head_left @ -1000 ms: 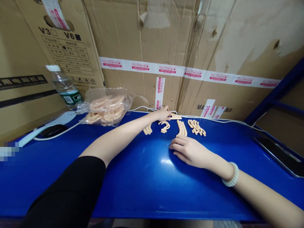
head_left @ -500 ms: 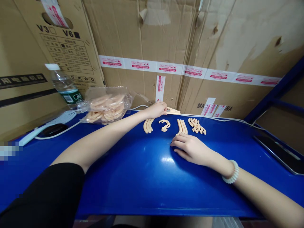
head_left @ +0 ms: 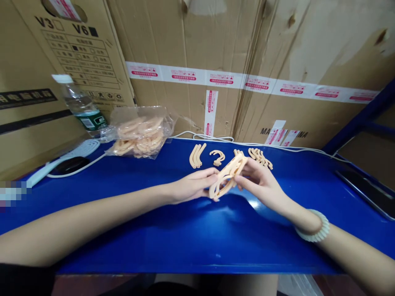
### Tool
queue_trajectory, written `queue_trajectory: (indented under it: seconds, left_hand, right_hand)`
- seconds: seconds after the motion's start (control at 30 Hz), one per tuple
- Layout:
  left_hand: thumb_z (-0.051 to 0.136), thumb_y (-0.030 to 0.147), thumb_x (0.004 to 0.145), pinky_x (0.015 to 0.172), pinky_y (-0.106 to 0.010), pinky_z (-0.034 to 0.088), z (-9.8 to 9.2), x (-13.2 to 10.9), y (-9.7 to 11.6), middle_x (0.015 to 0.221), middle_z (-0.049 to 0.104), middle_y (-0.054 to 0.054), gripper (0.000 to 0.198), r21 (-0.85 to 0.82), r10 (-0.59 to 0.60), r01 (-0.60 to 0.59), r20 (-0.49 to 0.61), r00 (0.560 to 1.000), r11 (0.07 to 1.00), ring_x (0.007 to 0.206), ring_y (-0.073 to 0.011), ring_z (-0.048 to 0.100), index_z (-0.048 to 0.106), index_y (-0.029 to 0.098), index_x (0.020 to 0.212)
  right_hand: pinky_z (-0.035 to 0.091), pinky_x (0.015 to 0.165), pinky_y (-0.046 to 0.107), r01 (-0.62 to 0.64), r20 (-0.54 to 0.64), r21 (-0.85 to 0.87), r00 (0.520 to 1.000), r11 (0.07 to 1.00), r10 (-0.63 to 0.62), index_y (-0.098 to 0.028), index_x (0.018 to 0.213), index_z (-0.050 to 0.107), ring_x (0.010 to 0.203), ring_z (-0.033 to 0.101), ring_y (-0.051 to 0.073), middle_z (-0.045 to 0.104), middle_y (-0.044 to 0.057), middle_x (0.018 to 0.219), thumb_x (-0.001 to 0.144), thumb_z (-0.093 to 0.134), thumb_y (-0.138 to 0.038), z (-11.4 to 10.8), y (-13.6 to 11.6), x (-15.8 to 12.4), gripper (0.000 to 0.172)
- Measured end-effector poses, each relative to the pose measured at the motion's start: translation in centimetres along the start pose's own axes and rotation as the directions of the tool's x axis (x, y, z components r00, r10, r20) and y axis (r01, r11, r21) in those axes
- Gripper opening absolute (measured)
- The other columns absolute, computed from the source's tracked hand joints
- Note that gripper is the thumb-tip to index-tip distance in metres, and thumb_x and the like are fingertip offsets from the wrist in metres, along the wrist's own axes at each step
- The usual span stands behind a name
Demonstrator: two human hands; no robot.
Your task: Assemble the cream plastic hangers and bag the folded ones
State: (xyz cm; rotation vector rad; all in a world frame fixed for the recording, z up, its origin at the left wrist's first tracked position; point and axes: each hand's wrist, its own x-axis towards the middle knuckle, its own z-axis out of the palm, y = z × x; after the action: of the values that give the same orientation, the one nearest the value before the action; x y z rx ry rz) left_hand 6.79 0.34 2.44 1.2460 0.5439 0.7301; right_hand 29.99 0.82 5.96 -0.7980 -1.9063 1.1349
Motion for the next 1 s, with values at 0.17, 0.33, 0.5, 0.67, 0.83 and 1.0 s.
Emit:
queue_trajectory:
  seconds: [0.17, 0.33, 0.5, 0.67, 0.83, 1.0]
  left_hand:
    - [0.076, 0.056, 0.085, 0.08, -0.034, 0.054, 0.7, -0.2, -0.8, 0.102, 0.066, -0.009, 0.044, -0.161, -0.008, 0.001, -0.044, 0.999, 0.987, 0.096, -0.0223, 0.063, 0.066, 0.018, 0.104]
    - [0.072, 0.06, 0.087, 0.08, -0.033, 0.052, 0.4, -0.4, 0.0, 0.108, 0.068, -0.012, 0.045, -0.161, -0.024, 0.04, 0.096, 0.995, 0.986, 0.099, -0.0244, 0.067, 0.069, 0.017, 0.098]
    - [0.078, 0.057, 0.083, 0.067, -0.027, 0.049, 0.6, -0.7, -0.2, 0.097, 0.067, -0.005, 0.048, 0.037, 0.034, -0.035, 0.015, 0.999, 0.999, 0.077, -0.0153, 0.066, 0.061, 0.02, 0.108]
    - [0.081, 0.046, 0.08, 0.057, -0.021, 0.045, 1.1, -0.4, -1.0, 0.089, 0.061, 0.0, 0.04, 0.227, 0.11, -0.05, -0.263, 0.959, 0.973, 0.068, -0.0109, 0.059, 0.053, 0.02, 0.092]
    - [0.08, 0.035, 0.075, 0.053, -0.021, 0.049, 0.7, -0.2, -1.6, 0.098, 0.061, -0.001, 0.039, 0.329, 0.255, -0.109, -0.441, 0.861, 0.938, 0.066, -0.0109, 0.063, 0.053, 0.02, 0.099]
    - [0.079, 0.03, 0.074, 0.054, -0.021, 0.05, 0.5, -0.5, -1.5, 0.098, 0.061, -0.001, 0.053, 0.469, 0.386, -0.139, -0.486, 0.784, 0.872, 0.074, -0.0134, 0.064, 0.055, 0.022, 0.121]
  right_hand:
    - [0.057, 0.058, 0.028, -0.068, -0.026, 0.031, 0.997, 0.997, 0.069, -0.02, 0.091, 0.063, 0.065, 0.064, 0.014, 0.069, 0.002, 0.082, 0.09, 0.073, -0.044, 0.6, -0.4, -0.4, 0.026]
    - [0.057, 0.06, 0.03, -0.052, 0.02, 0.073, 0.999, 0.996, 0.051, -0.021, 0.094, 0.065, 0.066, 0.064, 0.014, 0.069, 0.001, 0.08, 0.089, 0.075, -0.044, 0.3, -0.3, -0.1, 0.025]
    - [0.06, 0.066, 0.03, -0.098, 0.005, 0.18, 0.995, 0.979, 0.099, -0.022, 0.102, 0.064, 0.071, 0.067, 0.014, 0.071, 0.002, 0.089, 0.086, 0.078, -0.04, 0.9, -0.2, -0.1, 0.027]
    - [0.063, 0.064, 0.027, -0.264, 0.001, 0.394, 0.958, 0.88, 0.287, -0.022, 0.111, 0.06, 0.071, 0.071, 0.014, 0.071, 0.002, 0.096, 0.079, 0.085, -0.034, 1.4, 0.2, -0.5, 0.042]
    - [0.06, 0.055, 0.023, -0.384, 0.121, 0.493, 0.919, 0.781, 0.375, -0.017, 0.099, 0.062, 0.065, 0.07, 0.015, 0.068, 0.001, 0.078, 0.085, 0.079, -0.042, 1.3, 0.2, -0.4, 0.034]
    - [0.056, 0.049, 0.021, -0.324, 0.037, 0.323, 0.943, 0.889, 0.33, -0.018, 0.092, 0.064, 0.064, 0.065, 0.013, 0.064, 0.0, 0.076, 0.077, 0.086, -0.042, 1.3, -0.1, -0.2, 0.036]
